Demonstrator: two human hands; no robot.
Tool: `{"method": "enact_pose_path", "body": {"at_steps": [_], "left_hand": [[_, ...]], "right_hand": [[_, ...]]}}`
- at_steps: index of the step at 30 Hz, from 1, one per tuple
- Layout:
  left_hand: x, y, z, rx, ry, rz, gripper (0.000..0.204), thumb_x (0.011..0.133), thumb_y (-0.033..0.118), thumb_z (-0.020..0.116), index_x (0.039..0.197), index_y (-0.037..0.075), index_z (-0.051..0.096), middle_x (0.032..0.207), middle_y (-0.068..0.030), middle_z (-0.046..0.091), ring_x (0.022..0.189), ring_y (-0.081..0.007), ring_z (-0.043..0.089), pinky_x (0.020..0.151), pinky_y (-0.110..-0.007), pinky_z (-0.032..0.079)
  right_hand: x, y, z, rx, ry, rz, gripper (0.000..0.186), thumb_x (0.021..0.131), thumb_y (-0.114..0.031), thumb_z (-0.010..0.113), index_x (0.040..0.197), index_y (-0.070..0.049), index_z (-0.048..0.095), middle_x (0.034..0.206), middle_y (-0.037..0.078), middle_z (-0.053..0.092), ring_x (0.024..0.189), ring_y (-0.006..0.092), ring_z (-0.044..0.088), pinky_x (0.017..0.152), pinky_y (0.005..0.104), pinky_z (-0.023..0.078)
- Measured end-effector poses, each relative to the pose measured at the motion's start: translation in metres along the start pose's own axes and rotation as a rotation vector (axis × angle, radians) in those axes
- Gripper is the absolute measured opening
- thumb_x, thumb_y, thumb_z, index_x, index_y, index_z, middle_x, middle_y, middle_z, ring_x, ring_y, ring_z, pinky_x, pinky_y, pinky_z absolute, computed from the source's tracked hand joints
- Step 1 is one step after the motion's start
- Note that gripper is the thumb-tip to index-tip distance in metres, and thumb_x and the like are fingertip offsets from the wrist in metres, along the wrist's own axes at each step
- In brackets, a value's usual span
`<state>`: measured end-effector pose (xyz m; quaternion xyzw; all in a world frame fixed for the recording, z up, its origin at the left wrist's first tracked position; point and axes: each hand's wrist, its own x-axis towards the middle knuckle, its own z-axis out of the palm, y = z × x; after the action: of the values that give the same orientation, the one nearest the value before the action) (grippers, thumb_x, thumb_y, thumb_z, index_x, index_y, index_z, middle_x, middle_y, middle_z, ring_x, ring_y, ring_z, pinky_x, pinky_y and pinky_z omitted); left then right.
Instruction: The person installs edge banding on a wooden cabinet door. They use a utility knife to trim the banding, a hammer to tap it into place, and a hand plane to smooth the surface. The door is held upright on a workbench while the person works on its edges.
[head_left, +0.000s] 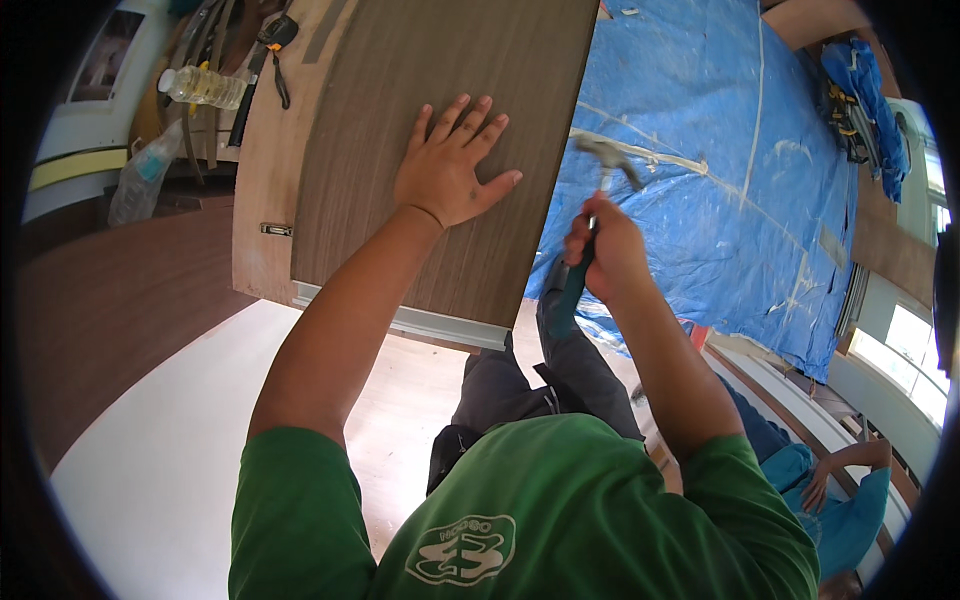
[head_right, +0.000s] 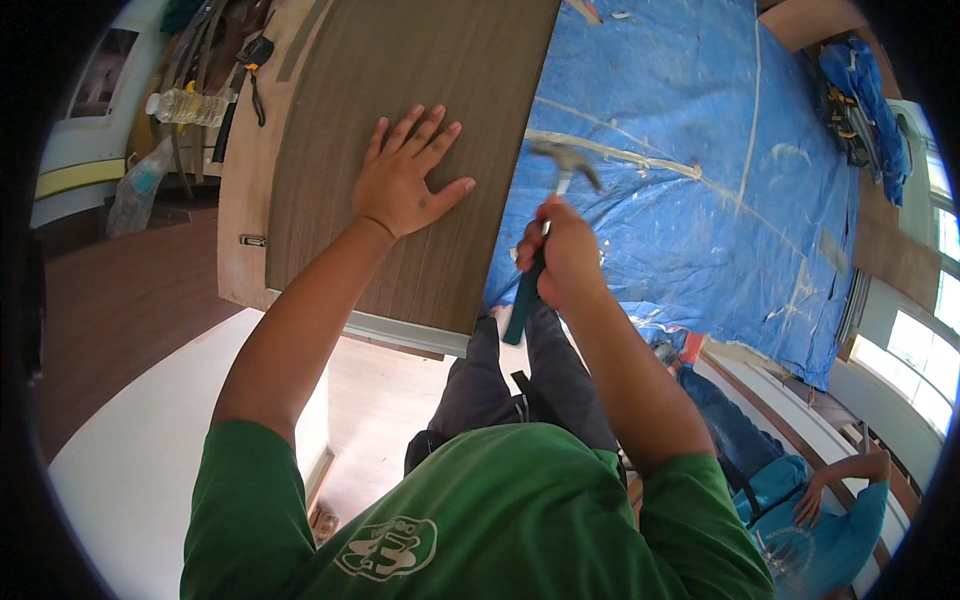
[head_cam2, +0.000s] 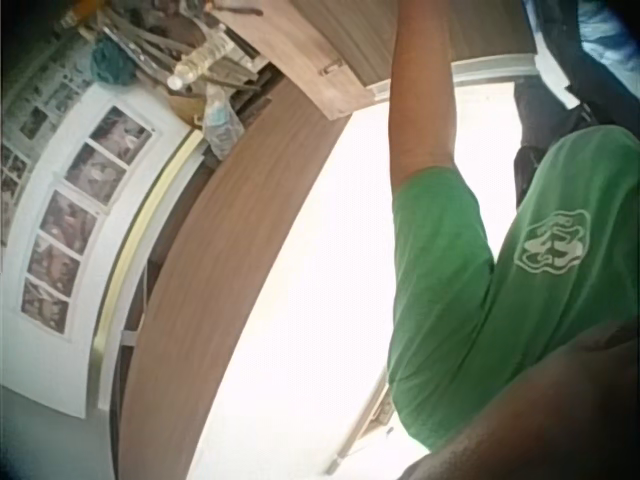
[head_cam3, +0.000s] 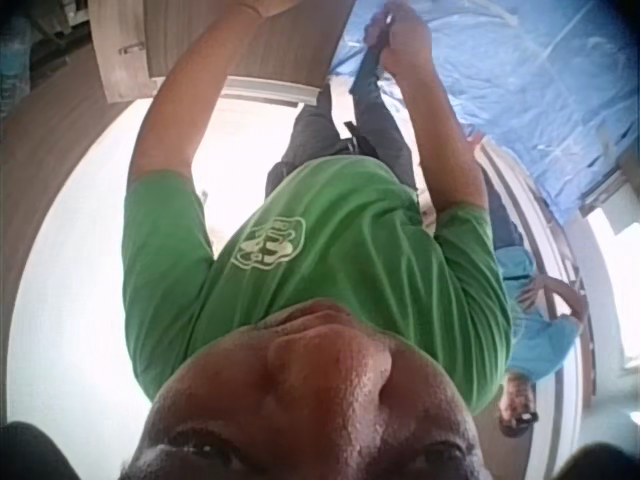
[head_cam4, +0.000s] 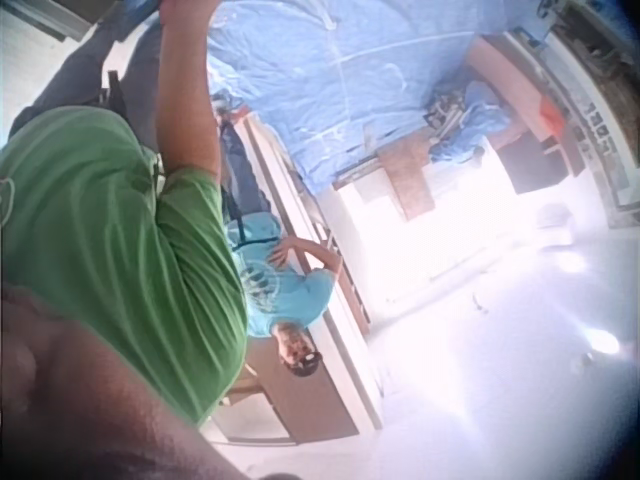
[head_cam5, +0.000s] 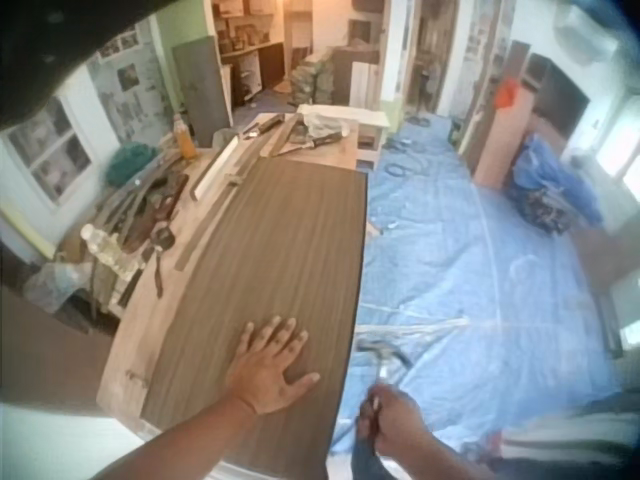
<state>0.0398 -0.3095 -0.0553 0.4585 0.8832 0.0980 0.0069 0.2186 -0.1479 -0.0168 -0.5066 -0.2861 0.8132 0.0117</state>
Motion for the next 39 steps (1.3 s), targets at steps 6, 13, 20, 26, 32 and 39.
{"method": "enact_pose_path", "body": {"at_steps": [6, 13, 20, 26, 32, 39], "left_hand": [[0.0, -0.001, 0.0, 0.037, -0.015, 0.003, 0.074, 0.093, 0.069, 0.054, 0.155, 0.028, 0.049, 0.167, 0.0011, 0.036, 0.156, -0.0203, 0.026, 0.13, -0.048, 0.012], [0.002, 0.002, -0.001, 0.036, -0.023, -0.006, 0.074, 0.093, 0.069, 0.055, 0.154, 0.028, 0.049, 0.167, 0.0004, 0.037, 0.156, -0.0205, 0.027, 0.13, -0.049, 0.013], [0.001, 0.002, 0.004, 0.021, 0.015, -0.005, 0.074, 0.093, 0.07, 0.055, 0.154, 0.029, 0.049, 0.166, 0.0015, 0.037, 0.156, -0.0192, 0.027, 0.129, -0.049, 0.014], [0.0, 0.0, 0.008, 0.014, 0.033, -0.013, 0.075, 0.094, 0.074, 0.051, 0.154, 0.029, 0.049, 0.166, 0.0026, 0.037, 0.156, -0.018, 0.026, 0.13, -0.049, 0.011], [0.0, 0.0, 0.006, 0.016, 0.018, -0.025, 0.075, 0.094, 0.075, 0.048, 0.154, 0.029, 0.049, 0.166, 0.003, 0.037, 0.156, -0.0173, 0.025, 0.13, -0.049, 0.01], [0.0, -0.001, 0.007, 0.025, 0.022, -0.03, 0.077, 0.094, 0.077, 0.047, 0.154, 0.029, 0.05, 0.166, 0.0027, 0.037, 0.156, -0.0173, 0.025, 0.13, -0.05, 0.009]], "right_hand": [[0.001, 0.008, 0.007, -0.047, 0.002, -0.035, 0.028, 0.108, -0.034, 0.048, 0.094, -0.01, 0.048, 0.067, 0.004, 0.044, 0.056, 0.0195, 0.048, 0.052, 0.0361, 0.039], [0.004, 0.02, -0.002, 0.067, -0.008, -0.005, 0.027, 0.108, -0.033, 0.048, 0.094, -0.01, 0.049, 0.065, 0.003, 0.043, 0.053, 0.0197, 0.047, 0.051, 0.0363, 0.039], [-0.029, 0.059, -0.01, -0.043, -0.024, -0.061, 0.031, 0.11, -0.037, 0.046, 0.092, -0.012, 0.048, 0.063, 0.002, 0.042, 0.049, 0.0178, 0.046, 0.048, 0.035, 0.038], [-0.052, 0.076, -0.014, -0.028, 0.007, 0.011, 0.031, 0.111, -0.035, 0.044, 0.091, -0.011, 0.047, 0.063, 0.003, 0.041, 0.049, 0.018, 0.045, 0.048, 0.0354, 0.038], [-0.053, 0.079, -0.023, 0.062, 0.04, 0.047, 0.022, 0.105, -0.029, 0.043, 0.09, -0.012, 0.047, 0.064, 0.004, 0.042, 0.05, 0.0196, 0.046, 0.048, 0.0357, 0.039], [-0.061, 0.085, -0.006, -0.016, 0.053, 0.042, 0.028, 0.108, -0.035, 0.045, 0.091, -0.013, 0.046, 0.064, 0.003, 0.041, 0.05, 0.0187, 0.045, 0.048, 0.0362, 0.039]]}}
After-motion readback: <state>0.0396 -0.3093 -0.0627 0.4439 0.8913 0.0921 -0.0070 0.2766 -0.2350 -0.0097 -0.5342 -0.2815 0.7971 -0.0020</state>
